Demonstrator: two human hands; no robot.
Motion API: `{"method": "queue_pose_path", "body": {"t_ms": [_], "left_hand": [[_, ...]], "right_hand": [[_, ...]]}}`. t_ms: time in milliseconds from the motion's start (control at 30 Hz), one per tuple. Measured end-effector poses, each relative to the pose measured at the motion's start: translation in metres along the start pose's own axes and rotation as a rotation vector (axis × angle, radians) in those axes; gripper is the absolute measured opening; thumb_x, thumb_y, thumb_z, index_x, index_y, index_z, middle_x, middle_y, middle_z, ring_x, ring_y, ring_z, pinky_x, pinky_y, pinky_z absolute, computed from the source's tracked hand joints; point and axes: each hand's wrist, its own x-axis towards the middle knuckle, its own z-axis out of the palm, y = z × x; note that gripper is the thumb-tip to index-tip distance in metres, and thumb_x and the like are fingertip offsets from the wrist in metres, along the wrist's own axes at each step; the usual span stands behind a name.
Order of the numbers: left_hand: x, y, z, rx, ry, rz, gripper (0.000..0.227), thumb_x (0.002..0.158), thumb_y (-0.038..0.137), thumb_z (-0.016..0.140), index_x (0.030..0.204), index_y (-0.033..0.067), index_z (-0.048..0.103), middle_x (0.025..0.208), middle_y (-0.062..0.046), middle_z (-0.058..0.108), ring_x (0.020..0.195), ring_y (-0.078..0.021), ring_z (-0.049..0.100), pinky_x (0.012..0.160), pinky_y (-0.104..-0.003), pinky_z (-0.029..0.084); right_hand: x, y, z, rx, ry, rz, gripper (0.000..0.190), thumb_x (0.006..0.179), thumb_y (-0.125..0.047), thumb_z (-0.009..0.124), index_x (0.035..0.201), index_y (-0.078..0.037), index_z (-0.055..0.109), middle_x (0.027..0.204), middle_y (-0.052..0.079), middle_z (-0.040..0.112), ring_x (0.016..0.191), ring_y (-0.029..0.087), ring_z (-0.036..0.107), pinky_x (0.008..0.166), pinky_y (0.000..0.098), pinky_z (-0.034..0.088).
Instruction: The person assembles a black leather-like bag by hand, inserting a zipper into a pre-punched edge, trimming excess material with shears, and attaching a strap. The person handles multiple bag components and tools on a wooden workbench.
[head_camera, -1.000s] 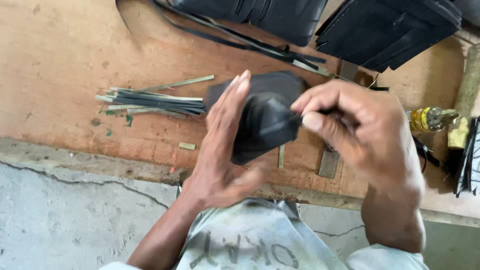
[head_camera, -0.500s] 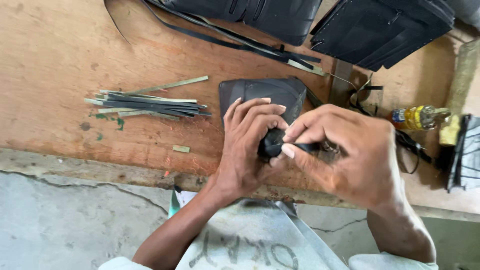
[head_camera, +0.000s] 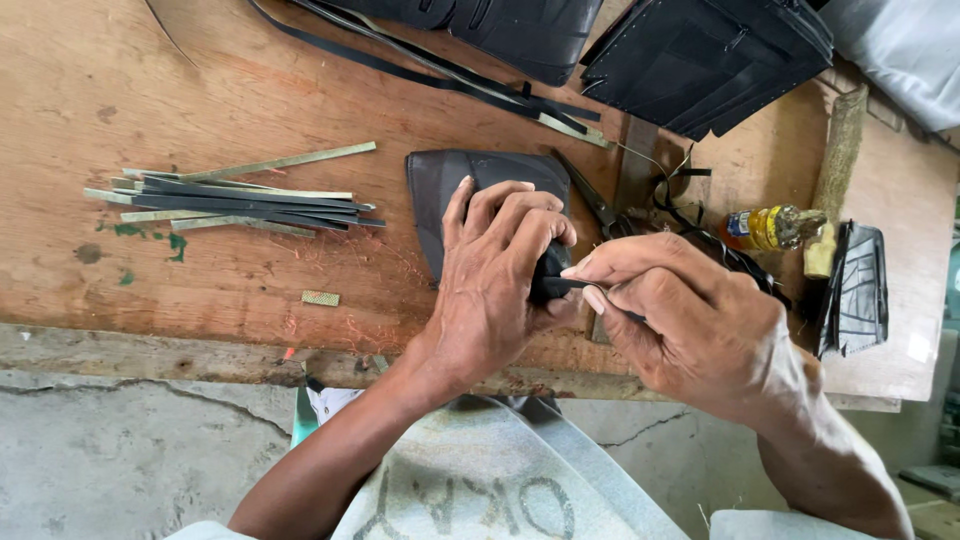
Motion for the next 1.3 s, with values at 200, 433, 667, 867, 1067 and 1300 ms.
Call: {"method": "queue_pose_path", "body": {"t_ms": [200, 433, 667, 867, 1067, 1300], "left_hand": [[-0.002, -0.002, 0.002, -0.016, -0.02, -0.004, 0.061, 0.065, 0.02, 0.09, 0.116, 0.013, 0.057, 0.129, -0.006, 0.057, 0.137, -0.0341, 0.044, 0.12, -0.067, 0.02], [-0.005, -0.011, 0.006, 0.004, -0.017, 0.011, 0.062, 0.069, 0.022, 0.088, 0.121, 0.0107, 0.057, 0.133, -0.007, 0.058, 0.139, -0.0337, 0.046, 0.123, -0.064, 0.02], [-0.013, -0.014, -0.007, -0.073, -0.019, 0.023, 0.06, 0.074, 0.021, 0.089, 0.126, 0.0107, 0.063, 0.14, -0.007, 0.061, 0.143, -0.0322, 0.049, 0.128, -0.06, 0.023], [-0.011, -0.009, -0.006, -0.054, 0.013, 0.019, 0.056, 0.076, 0.019, 0.09, 0.125, 0.0113, 0.064, 0.139, -0.007, 0.063, 0.142, -0.0309, 0.052, 0.129, -0.057, 0.026], [-0.015, -0.007, -0.014, -0.05, 0.01, 0.0, 0.054, 0.076, 0.018, 0.089, 0.124, 0.0104, 0.066, 0.138, -0.008, 0.065, 0.142, -0.031, 0.055, 0.13, -0.055, 0.031], [-0.026, -0.004, -0.031, -0.077, -0.013, -0.042, 0.063, 0.073, 0.018, 0.089, 0.13, 0.0075, 0.064, 0.14, -0.01, 0.065, 0.143, -0.0313, 0.056, 0.13, -0.054, 0.033]], "right_hand": [[-0.016, 0.018, 0.01, -0.127, -0.069, -0.136, 0.023, 0.094, 0.0, 0.069, 0.1, -0.001, 0.047, 0.122, 0.015, 0.062, 0.085, 0.02, 0.071, 0.07, 0.0271, 0.062], [-0.011, 0.025, 0.016, 0.124, -0.166, -0.024, 0.018, 0.094, 0.005, 0.061, 0.098, 0.006, 0.043, 0.127, 0.029, 0.058, 0.075, 0.015, 0.072, 0.053, 0.0197, 0.058], [0.002, 0.031, 0.019, 0.389, -0.007, 0.091, 0.023, 0.097, -0.003, 0.067, 0.085, -0.002, 0.048, 0.126, 0.022, 0.06, 0.1, 0.021, 0.079, 0.076, 0.0265, 0.063], [-0.005, 0.041, 0.022, 0.409, 0.078, 0.131, 0.026, 0.095, -0.01, 0.075, 0.084, -0.006, 0.052, 0.118, 0.011, 0.055, 0.102, 0.012, 0.069, 0.083, 0.0252, 0.06], [0.0, 0.05, 0.036, 0.614, 0.052, 0.181, 0.022, 0.093, -0.015, 0.077, 0.086, -0.007, 0.058, 0.115, 0.006, 0.054, 0.1, 0.011, 0.061, 0.086, 0.0252, 0.058], [0.003, 0.044, 0.047, 0.631, -0.013, 0.228, 0.023, 0.088, -0.022, 0.08, 0.087, -0.006, 0.064, 0.112, 0.005, 0.053, 0.106, 0.014, 0.054, 0.091, 0.0315, 0.05]]}}
